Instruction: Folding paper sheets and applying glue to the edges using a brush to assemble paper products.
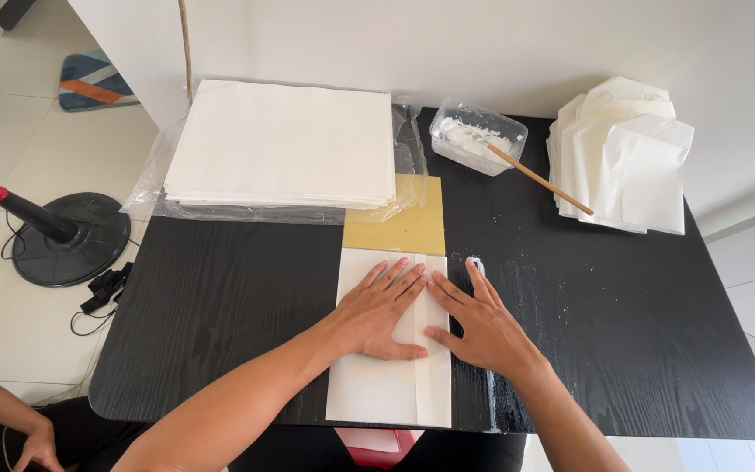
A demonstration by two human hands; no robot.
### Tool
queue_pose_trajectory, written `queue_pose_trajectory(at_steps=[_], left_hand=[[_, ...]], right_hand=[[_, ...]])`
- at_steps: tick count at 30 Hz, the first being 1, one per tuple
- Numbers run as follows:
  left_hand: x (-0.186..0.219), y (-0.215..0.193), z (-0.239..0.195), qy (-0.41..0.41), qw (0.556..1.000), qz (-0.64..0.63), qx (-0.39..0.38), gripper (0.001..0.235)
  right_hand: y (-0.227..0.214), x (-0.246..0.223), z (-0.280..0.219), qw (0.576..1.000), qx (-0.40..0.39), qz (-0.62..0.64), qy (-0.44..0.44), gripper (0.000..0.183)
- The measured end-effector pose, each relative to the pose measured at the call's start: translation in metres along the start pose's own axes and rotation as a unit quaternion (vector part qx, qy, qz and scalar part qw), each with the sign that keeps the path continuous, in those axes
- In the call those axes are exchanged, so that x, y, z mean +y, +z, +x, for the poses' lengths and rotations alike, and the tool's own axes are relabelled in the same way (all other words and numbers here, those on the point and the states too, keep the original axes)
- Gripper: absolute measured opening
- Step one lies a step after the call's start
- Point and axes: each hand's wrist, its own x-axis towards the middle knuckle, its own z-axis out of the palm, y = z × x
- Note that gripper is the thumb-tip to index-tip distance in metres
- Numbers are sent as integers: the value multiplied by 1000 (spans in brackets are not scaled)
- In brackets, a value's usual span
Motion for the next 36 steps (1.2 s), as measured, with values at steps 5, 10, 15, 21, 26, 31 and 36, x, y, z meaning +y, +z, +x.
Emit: queue_pose_trajectory(at_steps=[5,10,15,21,26,31,36], left_hand=[[0,-2,-1,3,1000,2,-4,124],[-14,25,13,27,998,48,37,131],[-17,30,15,35,996,65,47,139],[-14,27,13,26,998,51,36,140],[-14,25,12,26,997,64,36,138],[-10,22,8,24,998,58,28,138],[-10,19,6,29,998,47,23,134]], right_hand=[[1,2,-16,1000,-9,-21,-4,68],[42,27,-41,976,131,11,-171,76],[54,22,-67,973,135,-9,-186,94],[66,16,-86,960,162,-51,-220,116],[33,2,-76,988,-9,102,-117,94],[22,18,-37,988,28,102,-113,74],[10,31,12,988,87,86,-94,67]])
